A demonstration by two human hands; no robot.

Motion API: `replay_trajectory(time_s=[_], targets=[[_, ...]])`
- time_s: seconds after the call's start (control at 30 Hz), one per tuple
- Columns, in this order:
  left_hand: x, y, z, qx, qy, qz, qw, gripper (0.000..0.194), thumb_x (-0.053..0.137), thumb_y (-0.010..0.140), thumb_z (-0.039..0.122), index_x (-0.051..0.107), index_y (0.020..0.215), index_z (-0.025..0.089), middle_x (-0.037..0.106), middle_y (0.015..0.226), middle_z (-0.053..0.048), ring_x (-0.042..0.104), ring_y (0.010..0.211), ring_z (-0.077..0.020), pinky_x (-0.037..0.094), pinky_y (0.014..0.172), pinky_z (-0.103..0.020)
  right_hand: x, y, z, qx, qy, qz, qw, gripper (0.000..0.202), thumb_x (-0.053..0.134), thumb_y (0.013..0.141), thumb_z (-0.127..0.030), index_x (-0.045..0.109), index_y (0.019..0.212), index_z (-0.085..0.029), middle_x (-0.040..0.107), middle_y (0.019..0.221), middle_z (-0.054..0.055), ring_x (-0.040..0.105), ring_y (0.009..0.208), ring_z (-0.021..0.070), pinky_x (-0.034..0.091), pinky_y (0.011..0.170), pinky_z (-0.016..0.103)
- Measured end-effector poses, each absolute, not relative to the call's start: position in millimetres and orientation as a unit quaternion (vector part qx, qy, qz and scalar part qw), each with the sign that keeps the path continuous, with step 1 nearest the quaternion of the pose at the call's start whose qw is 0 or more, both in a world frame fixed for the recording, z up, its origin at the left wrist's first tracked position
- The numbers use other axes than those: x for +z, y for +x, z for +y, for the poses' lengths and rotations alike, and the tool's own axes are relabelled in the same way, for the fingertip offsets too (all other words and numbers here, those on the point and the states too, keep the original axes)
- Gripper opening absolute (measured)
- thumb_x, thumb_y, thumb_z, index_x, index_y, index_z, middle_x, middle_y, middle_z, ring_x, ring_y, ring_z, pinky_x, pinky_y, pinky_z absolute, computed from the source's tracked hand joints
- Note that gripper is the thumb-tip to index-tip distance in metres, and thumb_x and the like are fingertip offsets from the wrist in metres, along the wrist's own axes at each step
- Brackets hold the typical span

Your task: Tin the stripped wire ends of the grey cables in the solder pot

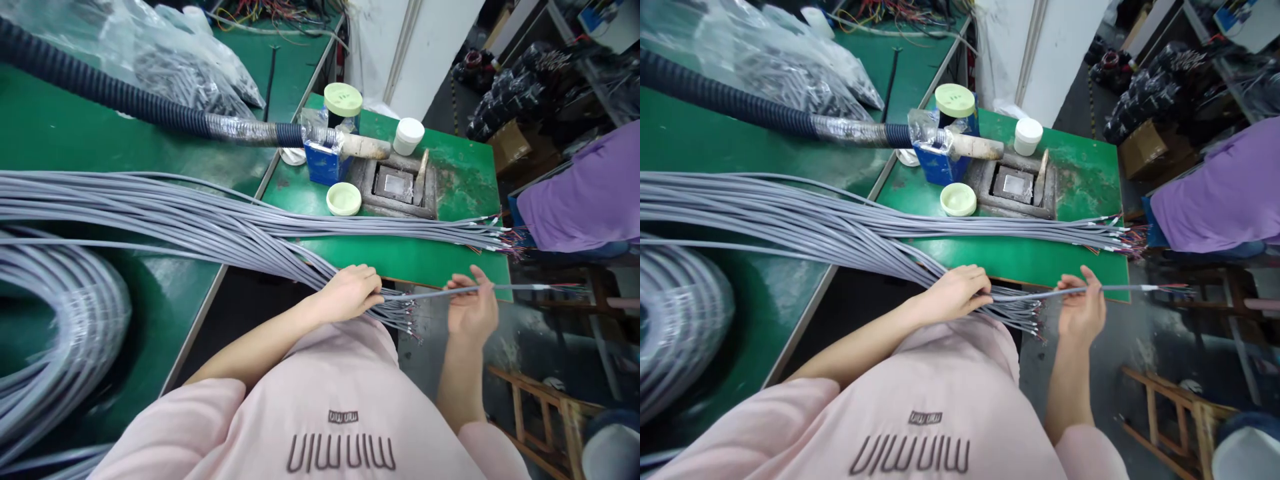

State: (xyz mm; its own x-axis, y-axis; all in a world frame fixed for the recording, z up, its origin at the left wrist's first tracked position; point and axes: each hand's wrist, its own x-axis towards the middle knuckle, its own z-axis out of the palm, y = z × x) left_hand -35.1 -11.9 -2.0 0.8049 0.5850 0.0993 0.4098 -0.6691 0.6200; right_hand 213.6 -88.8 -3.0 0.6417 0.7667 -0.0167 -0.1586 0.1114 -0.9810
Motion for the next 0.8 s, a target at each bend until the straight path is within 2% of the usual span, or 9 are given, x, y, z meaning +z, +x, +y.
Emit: replay_trajectory(time_s=[0.1,0.17,0.23,0.3,0.37,0.5,0.6,0.67,0.8], targets=[[0.6,-40.3,-12.8,0.181,0.86,0.273,0.391,0.028,0.055,0.091,0.043,0.064,0.096,0.017,0.063,0.089,-0.006,0.055,0.087,-0.0174,0.042,0.079,-0.03,15.1,202.9,-92.0,0.324,-0.601,-0.388,0.619,0.031,0.051,0.091,-0.041,0.066,0.104,-0.017,0.057,0.049,-0.003,0.058,0.051,0.0151,0.051,0.059,0.031],[3.9,-38.9,-12.0,0.25,0.79,0.289,0.479,0.035,0.059,0.088,0.045,0.064,0.108,0.017,0.064,0.092,-0.006,0.056,0.085,-0.016,0.044,0.078,-0.028,20.6,184.4,-94.7,0.345,-0.63,-0.48,0.503,0.028,0.053,0.091,-0.037,0.068,0.104,-0.017,0.056,0.047,-0.003,0.061,0.055,0.0156,0.05,0.061,0.029],[7.3,-35.9,-10.5,0.32,0.682,0.305,0.583,0.042,0.061,0.086,0.047,0.064,0.113,0.015,0.064,0.088,-0.005,0.056,0.075,-0.0126,0.045,0.071,-0.026,21.4,163.2,-96.2,0.366,-0.643,-0.555,0.381,0.028,0.053,0.092,-0.034,0.069,0.107,-0.017,0.058,0.049,-0.003,0.062,0.056,0.0147,0.049,0.059,0.026],[9.6,-34.0,-8.1,0.371,0.562,0.31,0.671,0.043,0.065,0.083,0.048,0.067,0.106,0.012,0.064,0.081,-0.004,0.055,0.068,-0.0102,0.045,0.067,-0.024,19.6,145.2,-96.6,0.382,-0.628,-0.608,0.3,0.028,0.052,0.092,-0.033,0.068,0.108,-0.018,0.058,0.049,-0.004,0.059,0.05,0.0128,0.047,0.056,0.024],[10.3,-35.0,-5.7,0.399,0.474,0.304,0.724,0.04,0.07,0.078,0.047,0.069,0.095,0.011,0.064,0.076,-0.003,0.056,0.066,-0.0092,0.045,0.066,-0.023,17.2,134.0,-96.6,0.397,-0.607,-0.636,0.265,0.027,0.051,0.092,-0.033,0.068,0.107,-0.018,0.058,0.049,-0.004,0.057,0.046,0.0117,0.046,0.055,0.024],[6.4,-41.9,-6.7,0.386,0.424,0.256,0.778,0.036,0.075,0.074,0.045,0.071,0.086,0.011,0.06,0.068,-0.001,0.05,0.058,-0.0057,0.041,0.057,-0.019,11.9,130.1,-95.9,0.486,-0.551,-0.619,0.276,0.025,0.05,0.092,-0.034,0.07,0.097,-0.019,0.059,0.05,-0.003,0.06,0.051,0.0134,0.048,0.059,0.026],[-0.5,-43.8,-12.9,0.325,0.413,0.187,0.83,0.039,0.074,0.075,0.046,0.071,0.091,0.011,0.057,0.061,0.0,0.048,0.051,-0.0057,0.04,0.052,-0.02,5.3,129.8,-93.0,0.571,-0.481,-0.577,0.331,0.043,0.044,0.095,-0.039,0.068,0.065,-0.018,0.062,0.053,0.002,0.064,0.062,0.0166,0.052,0.069,0.031],[-5.2,-42.5,-16.5,0.277,0.397,0.153,0.862,0.042,0.072,0.076,0.049,0.069,0.096,0.012,0.055,0.056,0.001,0.046,0.046,-0.0063,0.04,0.049,-0.021,-0.6,126.3,-90.0,0.611,-0.445,-0.547,0.361,0.055,0.041,0.096,-0.045,0.061,0.052,-0.018,0.061,0.051,0.005,0.064,0.062,0.0182,0.052,0.07,0.033],[-8.9,-37.9,-17.1,0.289,0.389,0.191,0.854,0.045,0.076,0.072,0.05,0.069,0.093,0.011,0.061,0.061,-0.001,0.054,0.051,-0.008,0.044,0.053,-0.02,-10.4,114.9,-85.0,0.639,-0.435,-0.488,0.405,0.049,0.042,0.095,-0.046,0.061,0.06,-0.018,0.05,0.039,0.0,0.055,0.047,0.016,0.047,0.055,0.031]])
